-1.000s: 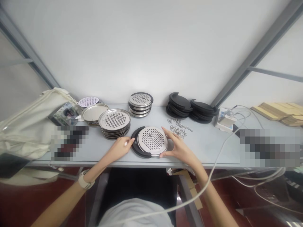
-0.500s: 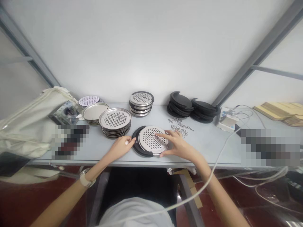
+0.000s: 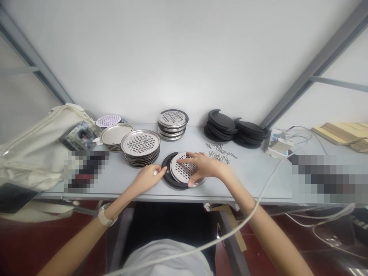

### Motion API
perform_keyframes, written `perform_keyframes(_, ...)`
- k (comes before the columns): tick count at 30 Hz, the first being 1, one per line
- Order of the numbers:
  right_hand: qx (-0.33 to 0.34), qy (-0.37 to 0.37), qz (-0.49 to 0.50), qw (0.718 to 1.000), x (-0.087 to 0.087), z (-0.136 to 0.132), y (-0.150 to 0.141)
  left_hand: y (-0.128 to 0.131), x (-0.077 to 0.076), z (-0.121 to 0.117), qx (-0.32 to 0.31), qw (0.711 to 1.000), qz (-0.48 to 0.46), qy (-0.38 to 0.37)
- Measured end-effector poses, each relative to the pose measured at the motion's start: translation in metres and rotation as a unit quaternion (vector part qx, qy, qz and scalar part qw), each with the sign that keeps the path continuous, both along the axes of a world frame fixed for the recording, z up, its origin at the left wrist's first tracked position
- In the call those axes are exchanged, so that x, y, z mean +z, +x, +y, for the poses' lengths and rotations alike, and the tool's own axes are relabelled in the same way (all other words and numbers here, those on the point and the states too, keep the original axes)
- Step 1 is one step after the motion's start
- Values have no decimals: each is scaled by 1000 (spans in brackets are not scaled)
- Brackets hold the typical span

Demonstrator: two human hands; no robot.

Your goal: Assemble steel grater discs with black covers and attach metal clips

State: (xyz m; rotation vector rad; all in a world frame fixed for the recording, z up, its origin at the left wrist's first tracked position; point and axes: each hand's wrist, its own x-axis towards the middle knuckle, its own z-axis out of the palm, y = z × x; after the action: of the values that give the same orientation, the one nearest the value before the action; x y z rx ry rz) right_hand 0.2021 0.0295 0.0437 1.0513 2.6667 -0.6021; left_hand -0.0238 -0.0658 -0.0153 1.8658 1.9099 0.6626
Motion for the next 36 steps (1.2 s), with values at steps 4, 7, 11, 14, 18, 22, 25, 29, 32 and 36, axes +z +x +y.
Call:
perform_keyframes(4, 6, 3, 17, 1000, 0, -2, 1, 0, 0, 1, -5, 1000, -5, 1)
perform_keyframes(7, 10, -9, 12, 1000, 2, 1, 5, 0, 1, 0, -1, 1000, -5, -1)
perform_keyframes(11, 36, -64, 12, 997, 4, 13, 13, 0, 2, -1, 3, 1000, -1, -8)
perform_keyframes(14, 43, -85, 23, 995, 4, 18, 19, 0, 5, -1, -2, 1000, -5, -17)
perform_keyframes(18, 34, -79, 42, 995, -1, 13, 17, -1, 9, -1, -18, 998, -36, -47)
perform_keyframes(22, 25, -77, 53, 995, -4, 5, 7, -2, 9, -1, -19, 997, -56, -54)
perform_keyframes(25, 23, -80, 55, 995, -1, 1, 3, -4, 7, 0, -22, 995, -76, -62)
perform_keyframes(29, 37, -72, 100, 992, 1, -5, 18, -7, 6, 0, -35, 992, -102, -67)
perform_keyframes(32, -19, -6, 127, 992, -8, -8, 40, -8, 5, 0, -36, 992, -105, -61)
perform_keyframes(36, -67, 6, 146, 987, -30, -7, 62, -6, 5, -1, -31, 994, -94, -51)
